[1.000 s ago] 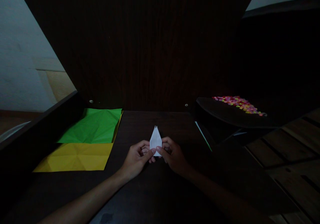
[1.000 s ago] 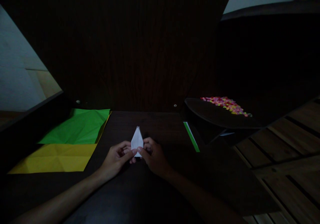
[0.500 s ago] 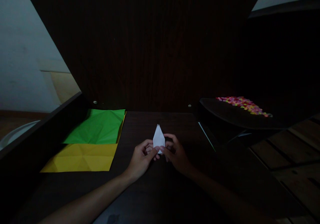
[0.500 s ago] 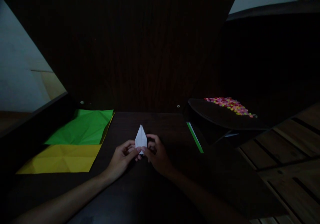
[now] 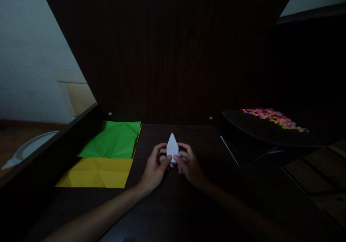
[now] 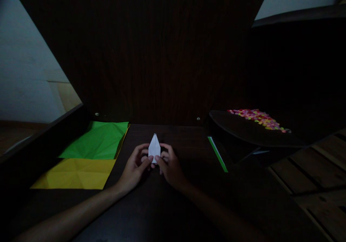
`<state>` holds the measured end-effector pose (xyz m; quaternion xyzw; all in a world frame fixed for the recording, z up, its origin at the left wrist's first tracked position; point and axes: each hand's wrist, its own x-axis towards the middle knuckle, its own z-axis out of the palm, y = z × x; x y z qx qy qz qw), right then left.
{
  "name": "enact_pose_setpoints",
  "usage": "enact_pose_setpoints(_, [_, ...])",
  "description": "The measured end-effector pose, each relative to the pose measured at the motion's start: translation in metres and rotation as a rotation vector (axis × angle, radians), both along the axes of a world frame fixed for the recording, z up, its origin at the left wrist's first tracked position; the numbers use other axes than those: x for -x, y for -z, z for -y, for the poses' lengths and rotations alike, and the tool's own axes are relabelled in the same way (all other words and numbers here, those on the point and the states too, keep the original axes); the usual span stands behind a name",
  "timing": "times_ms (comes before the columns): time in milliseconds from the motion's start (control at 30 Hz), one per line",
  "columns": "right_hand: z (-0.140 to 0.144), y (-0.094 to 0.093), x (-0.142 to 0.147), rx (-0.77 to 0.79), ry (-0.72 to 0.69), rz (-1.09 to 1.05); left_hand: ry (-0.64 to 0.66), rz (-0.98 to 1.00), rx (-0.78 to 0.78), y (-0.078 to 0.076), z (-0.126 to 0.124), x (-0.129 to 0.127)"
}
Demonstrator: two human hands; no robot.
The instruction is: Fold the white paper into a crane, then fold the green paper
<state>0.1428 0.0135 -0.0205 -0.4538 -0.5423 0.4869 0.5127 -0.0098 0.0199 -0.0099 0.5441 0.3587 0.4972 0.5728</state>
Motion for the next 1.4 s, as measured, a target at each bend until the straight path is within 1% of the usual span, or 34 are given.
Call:
enact_pose_setpoints(167, [-0.001, -0.001, -0.001, -0.006, -0.025, 0.029, -0.028, -0.030, 0.003, 0.000, -0.001, 0.003])
enact_pose_setpoints(400, [0.001, 0.000, -0.009, 0.038, -0.121, 0.007, -0.015, -0.035, 0.001, 0.001, 0.001, 0.005])
enact_pose_setpoints(567, [0.003, -0.001, -0.016, 0.049, -0.156, 0.020, 0.009, -0.035, 0.014, 0.000, -0.001, 0.004])
enact_pose_setpoints(833, [0.003, 0.003, -0.022, 0.043, -0.133, -0.021, 0.023, 0.003, 0.038, 0.001, -0.004, -0.002])
enact_pose_setpoints(967, [0.001, 0.003, -0.022, 0.039, -0.087, -0.026, 0.050, 0.001, 0.050, 0.004, -0.006, -0.002])
enact_pose_setpoints(1133, [0.001, 0.001, -0.022, 0.022, -0.073, 0.022, 0.092, -0.026, 0.050, 0.002, -0.006, -0.001])
enact_pose_setpoints(1267, [0.002, -0.001, -0.024, -0.010, -0.078, 0.081, 0.098, -0.036, 0.022, -0.001, -0.006, 0.000])
enact_pose_setpoints(1400, [0.001, -0.001, -0.027, -0.021, -0.095, 0.062, 0.087, 0.015, -0.038, -0.002, -0.006, 0.000])
